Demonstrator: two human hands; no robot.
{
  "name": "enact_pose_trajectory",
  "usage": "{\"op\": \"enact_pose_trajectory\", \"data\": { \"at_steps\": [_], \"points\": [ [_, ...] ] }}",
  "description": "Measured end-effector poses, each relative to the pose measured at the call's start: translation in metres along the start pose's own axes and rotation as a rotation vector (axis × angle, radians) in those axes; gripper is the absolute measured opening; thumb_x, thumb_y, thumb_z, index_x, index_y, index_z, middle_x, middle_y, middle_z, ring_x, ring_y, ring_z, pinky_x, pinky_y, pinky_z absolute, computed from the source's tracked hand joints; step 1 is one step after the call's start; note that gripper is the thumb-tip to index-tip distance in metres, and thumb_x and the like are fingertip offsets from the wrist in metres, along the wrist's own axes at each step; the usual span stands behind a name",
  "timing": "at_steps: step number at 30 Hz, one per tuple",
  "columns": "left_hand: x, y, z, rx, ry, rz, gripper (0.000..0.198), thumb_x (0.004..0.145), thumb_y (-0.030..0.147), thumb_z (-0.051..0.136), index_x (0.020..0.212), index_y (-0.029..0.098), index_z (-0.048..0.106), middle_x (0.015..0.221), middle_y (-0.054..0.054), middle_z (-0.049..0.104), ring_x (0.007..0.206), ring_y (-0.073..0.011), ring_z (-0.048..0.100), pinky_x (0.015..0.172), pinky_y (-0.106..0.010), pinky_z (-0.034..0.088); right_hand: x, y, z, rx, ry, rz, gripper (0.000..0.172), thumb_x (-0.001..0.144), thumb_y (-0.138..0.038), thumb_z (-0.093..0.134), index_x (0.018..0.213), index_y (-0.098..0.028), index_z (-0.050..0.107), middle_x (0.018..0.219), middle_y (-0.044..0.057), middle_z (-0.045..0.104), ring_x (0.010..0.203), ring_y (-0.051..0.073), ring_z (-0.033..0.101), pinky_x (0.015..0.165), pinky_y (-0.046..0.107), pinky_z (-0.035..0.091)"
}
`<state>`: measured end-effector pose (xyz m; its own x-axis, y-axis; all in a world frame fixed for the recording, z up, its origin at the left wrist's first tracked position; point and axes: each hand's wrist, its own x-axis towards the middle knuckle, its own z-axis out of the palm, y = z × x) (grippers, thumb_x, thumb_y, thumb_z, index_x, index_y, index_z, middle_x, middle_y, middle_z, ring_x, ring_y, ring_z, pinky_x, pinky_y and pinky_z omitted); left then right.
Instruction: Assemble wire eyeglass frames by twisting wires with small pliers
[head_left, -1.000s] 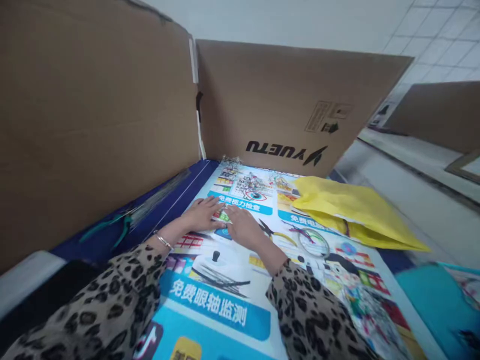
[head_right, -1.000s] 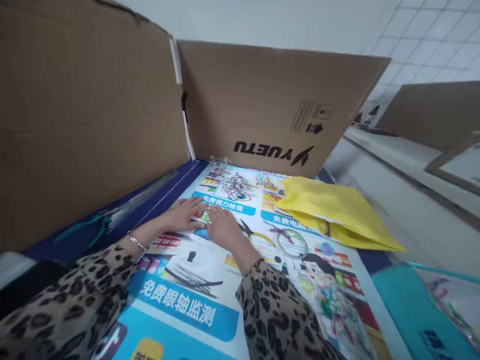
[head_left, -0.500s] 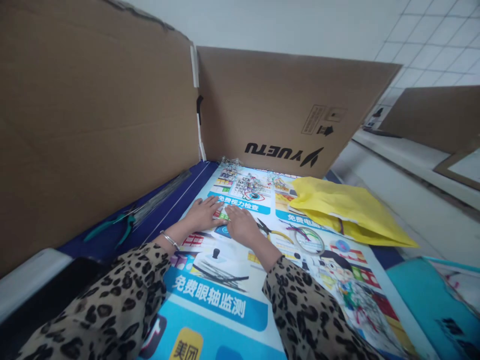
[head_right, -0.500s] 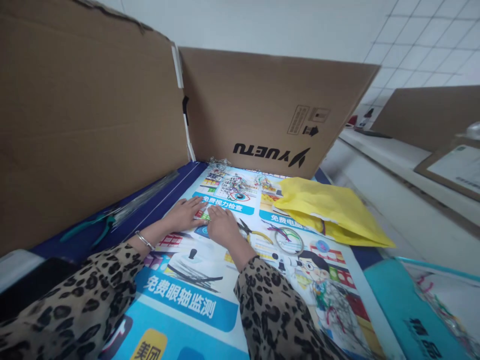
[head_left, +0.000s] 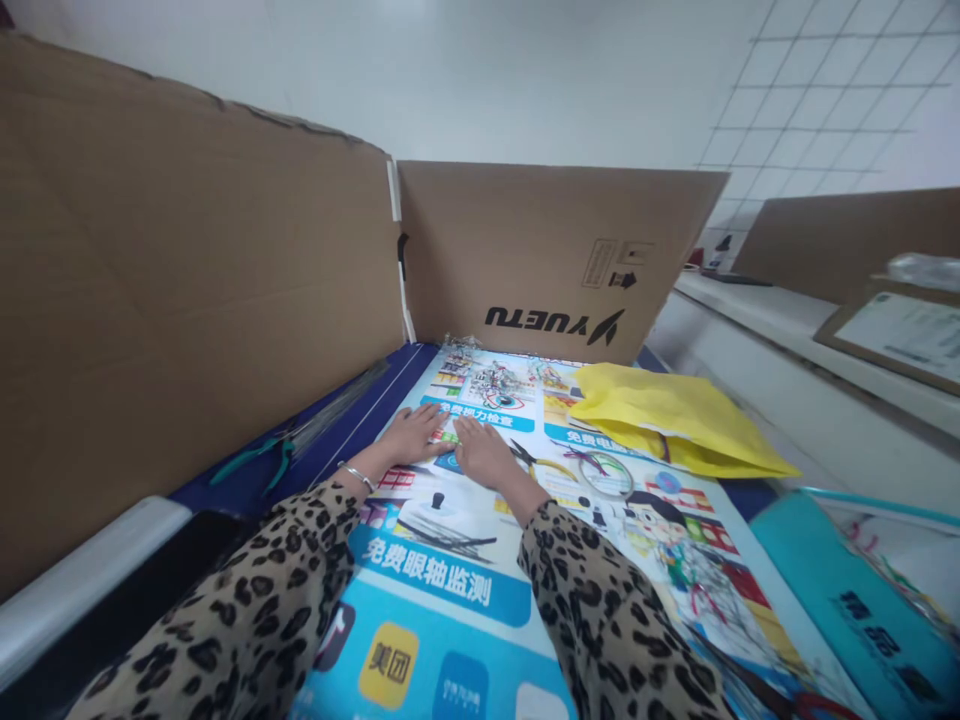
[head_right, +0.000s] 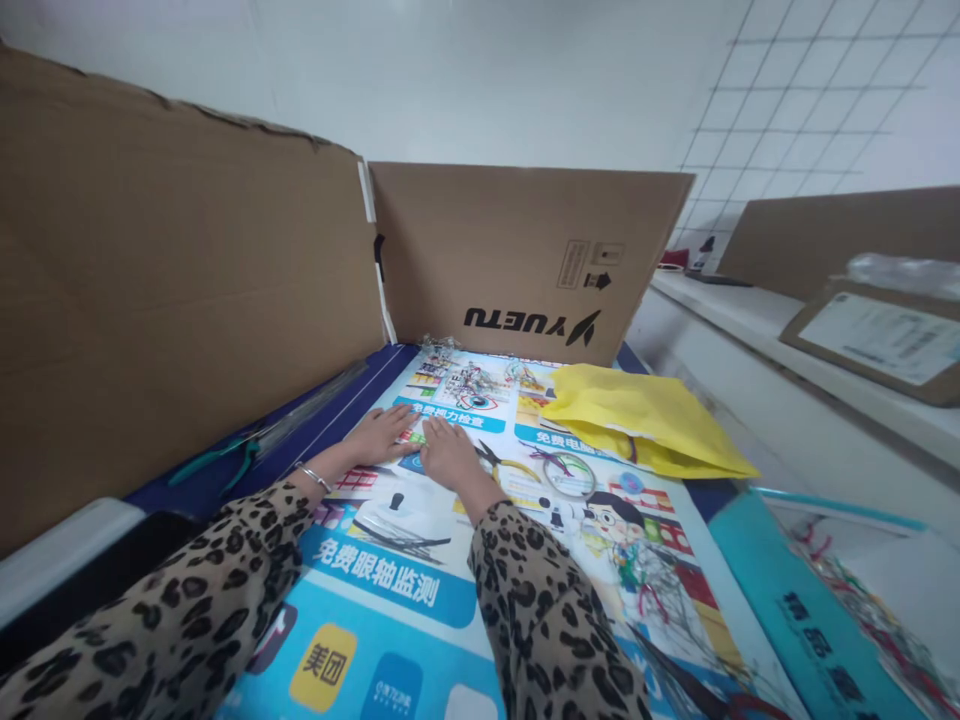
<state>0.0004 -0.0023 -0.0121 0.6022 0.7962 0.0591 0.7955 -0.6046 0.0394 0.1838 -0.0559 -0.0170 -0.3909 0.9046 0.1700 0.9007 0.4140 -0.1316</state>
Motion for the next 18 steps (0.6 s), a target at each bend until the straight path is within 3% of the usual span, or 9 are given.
{"op": "enact_pose_trajectory", "data": {
  "at_steps": [9,18],
  "points": [
    [0.0011,-0.0012,-0.0012,-0.008,0.0,-0.006,0.075,0.077,0.071,0.024,0.139,0.028,0.024,0.147,-0.006,0.022,0.135,-0.0254,0.016,0.104,-0.046,0.015,-0.0012,0.0011,-0.0011,-0.02,-0.003,-0.015,0.052,0.089,-0.034,0.024,0.138,-0.014,0.03,0.144,0.009,0.027,0.134,0.02,0.019,0.106,0.039,0.017],
    [-0.0035,-0.0023,-0.007,-0.063,0.033,0.032,0.075,0.077,0.07,0.03,0.139,0.03,0.021,0.147,-0.008,0.02,0.135,-0.0266,0.017,0.104,-0.048,0.016,-0.0025,0.0011,-0.0033,0.024,0.073,-0.023,0.055,0.087,-0.034,0.034,0.137,-0.013,0.031,0.143,0.01,0.031,0.133,0.02,0.021,0.107,0.038,0.017]
  ]
}}
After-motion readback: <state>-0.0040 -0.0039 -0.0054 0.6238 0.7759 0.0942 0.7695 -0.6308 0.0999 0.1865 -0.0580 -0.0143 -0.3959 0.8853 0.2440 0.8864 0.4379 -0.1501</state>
